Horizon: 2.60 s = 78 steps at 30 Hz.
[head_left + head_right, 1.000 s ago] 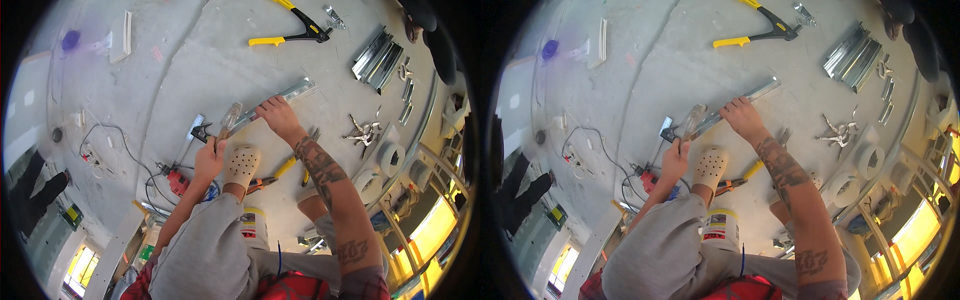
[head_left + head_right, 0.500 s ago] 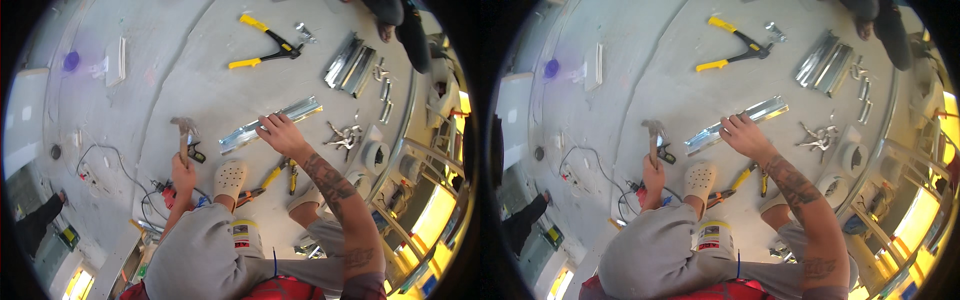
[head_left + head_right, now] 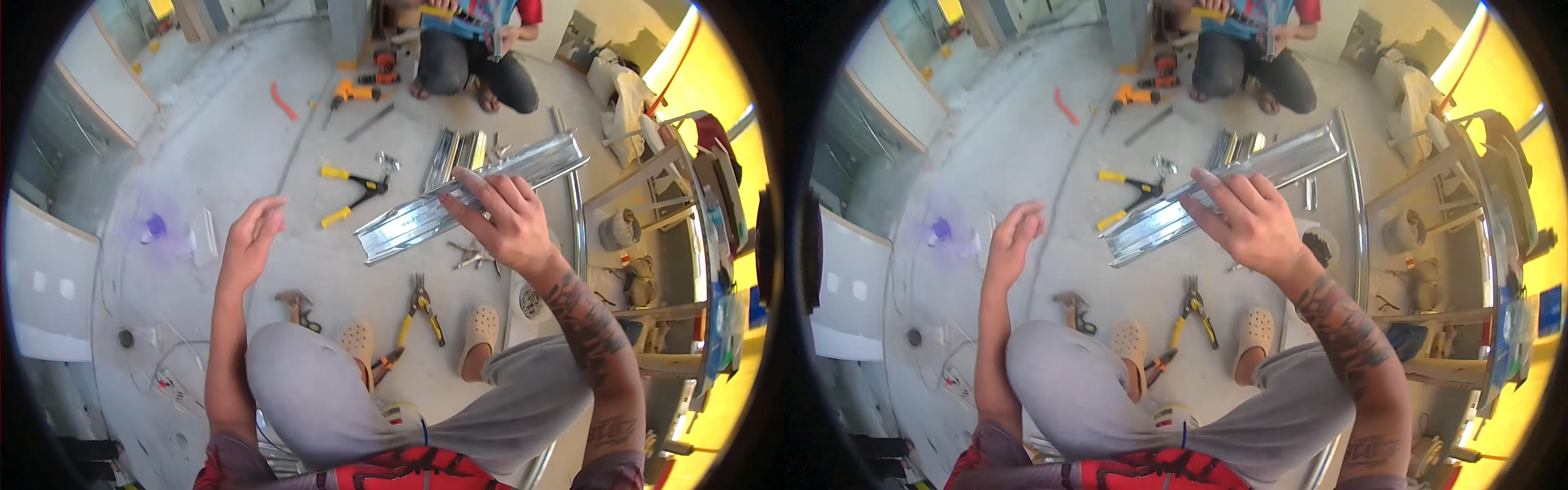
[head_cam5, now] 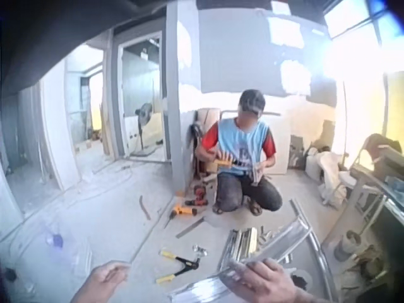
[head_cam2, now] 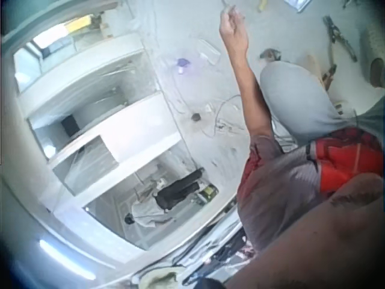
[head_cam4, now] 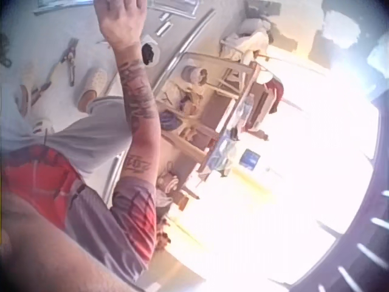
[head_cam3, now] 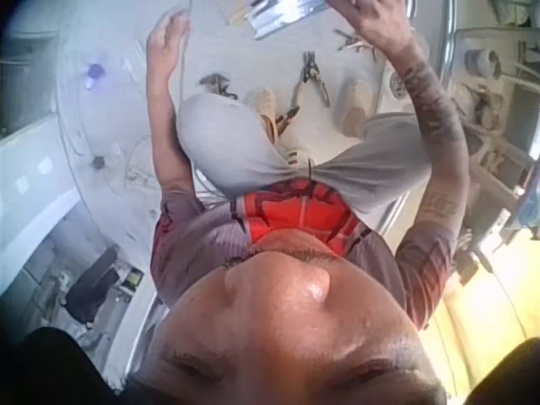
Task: Cutting, bending, and drilling metal profiles to assemble frames for construction.
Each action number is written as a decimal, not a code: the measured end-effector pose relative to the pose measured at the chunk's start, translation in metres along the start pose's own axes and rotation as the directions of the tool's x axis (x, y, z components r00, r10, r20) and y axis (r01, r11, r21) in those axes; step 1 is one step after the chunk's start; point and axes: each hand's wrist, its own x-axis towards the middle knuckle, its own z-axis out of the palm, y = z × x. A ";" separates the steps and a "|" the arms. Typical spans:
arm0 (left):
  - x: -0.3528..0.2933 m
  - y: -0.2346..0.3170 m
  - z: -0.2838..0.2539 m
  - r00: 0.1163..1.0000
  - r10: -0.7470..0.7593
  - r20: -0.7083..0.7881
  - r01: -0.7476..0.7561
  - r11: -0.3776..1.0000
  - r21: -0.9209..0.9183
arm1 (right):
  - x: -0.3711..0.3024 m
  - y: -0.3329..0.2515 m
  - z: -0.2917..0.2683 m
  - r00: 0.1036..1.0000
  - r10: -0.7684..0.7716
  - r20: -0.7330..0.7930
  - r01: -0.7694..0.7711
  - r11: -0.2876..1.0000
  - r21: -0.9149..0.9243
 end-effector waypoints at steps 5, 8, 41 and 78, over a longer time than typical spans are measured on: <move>0.031 0.153 0.058 0.889 0.306 0.341 -0.389 0.898 0.208 | -0.005 -0.006 -0.022 0.988 0.109 -0.107 -0.114 0.993 -0.043; 0.029 0.177 0.091 0.853 0.415 0.318 -0.520 0.728 0.446 | -0.001 -0.005 -0.028 0.976 0.140 -0.167 -0.146 0.989 -0.025; 0.018 0.113 0.167 0.862 0.493 0.115 -0.452 0.647 0.614 | -0.002 -0.017 -0.022 0.871 0.245 0.426 -0.345 0.923 0.174; 0.023 0.116 0.163 0.948 -0.083 0.308 -0.024 0.944 0.329 | -0.020 -0.013 0.014 0.872 0.234 0.430 -0.264 0.964 0.011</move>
